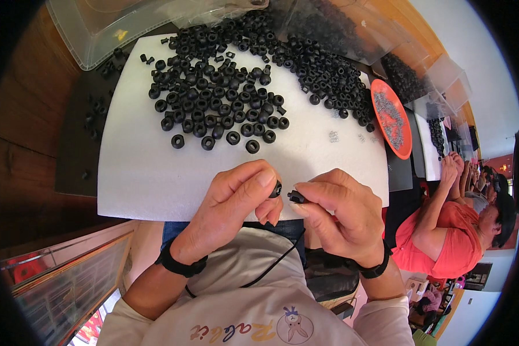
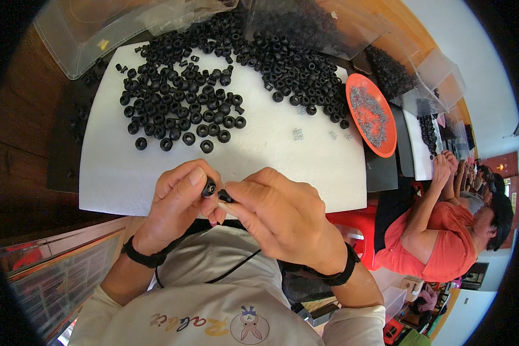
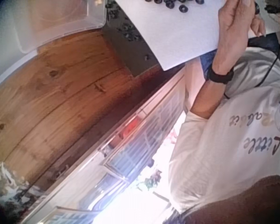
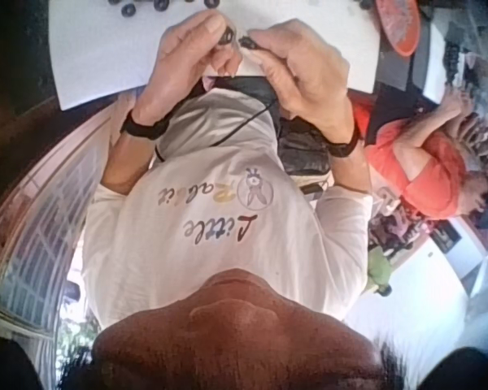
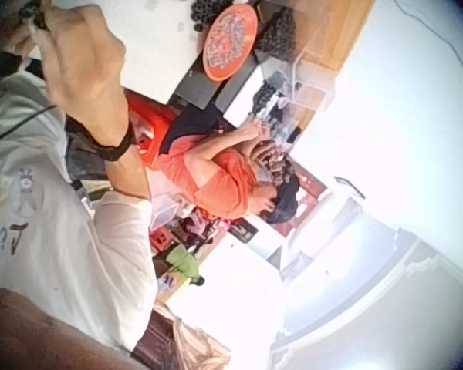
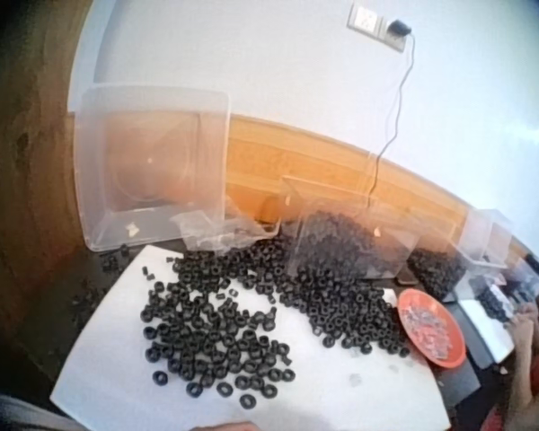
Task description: Assembling small clear plastic components into black rubber or plastic rings at a manufacturing workstation.
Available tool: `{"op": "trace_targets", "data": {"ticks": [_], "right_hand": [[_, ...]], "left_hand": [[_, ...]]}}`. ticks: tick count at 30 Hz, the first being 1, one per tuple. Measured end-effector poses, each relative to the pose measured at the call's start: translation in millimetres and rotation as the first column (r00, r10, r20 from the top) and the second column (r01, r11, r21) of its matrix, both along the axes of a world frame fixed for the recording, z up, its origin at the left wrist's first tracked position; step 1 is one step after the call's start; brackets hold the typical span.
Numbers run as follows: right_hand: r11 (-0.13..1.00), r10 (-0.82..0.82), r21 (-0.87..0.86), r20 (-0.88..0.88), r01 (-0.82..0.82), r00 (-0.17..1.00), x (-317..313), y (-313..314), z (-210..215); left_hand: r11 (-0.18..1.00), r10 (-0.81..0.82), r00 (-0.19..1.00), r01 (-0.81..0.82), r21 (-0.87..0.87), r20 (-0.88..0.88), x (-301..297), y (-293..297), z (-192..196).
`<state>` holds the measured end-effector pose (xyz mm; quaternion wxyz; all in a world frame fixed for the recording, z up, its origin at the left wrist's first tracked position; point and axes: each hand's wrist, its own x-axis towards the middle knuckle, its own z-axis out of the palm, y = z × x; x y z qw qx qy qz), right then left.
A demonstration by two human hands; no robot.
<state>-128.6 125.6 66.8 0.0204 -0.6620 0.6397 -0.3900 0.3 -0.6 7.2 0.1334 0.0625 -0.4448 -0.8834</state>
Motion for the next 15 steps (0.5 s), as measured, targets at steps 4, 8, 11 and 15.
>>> {"op": "trace_targets", "data": {"ticks": [4, 8, 11, 15], "right_hand": [[1.0, 0.02, -0.019, -0.045, -0.021, 0.999, 2.3, -1.2, -0.4], [1.0, 0.0, -0.016, -0.068, -0.001, 0.998, 0.7, 1.4, -6.0], [1.0, 0.022, 0.017, -0.052, -0.022, 0.998, 0.8, 1.0, -1.9], [1.0, 0.015, 0.018, -0.077, -0.014, 0.997, -1.1, 0.9, 1.1]], "left_hand": [[0.999, 0.018, 1.0, -0.018, -0.029, 0.014, 1.6, 1.9, 1.3], [0.998, 0.041, 0.999, -0.041, -0.057, 0.005, 1.1, 4.1, 1.0], [0.99, 0.045, 0.999, -0.047, -0.13, -0.018, 0.2, 3.1, -1.1], [0.989, 0.043, 0.999, -0.043, -0.14, -0.005, -0.2, 3.0, -1.8]]}}
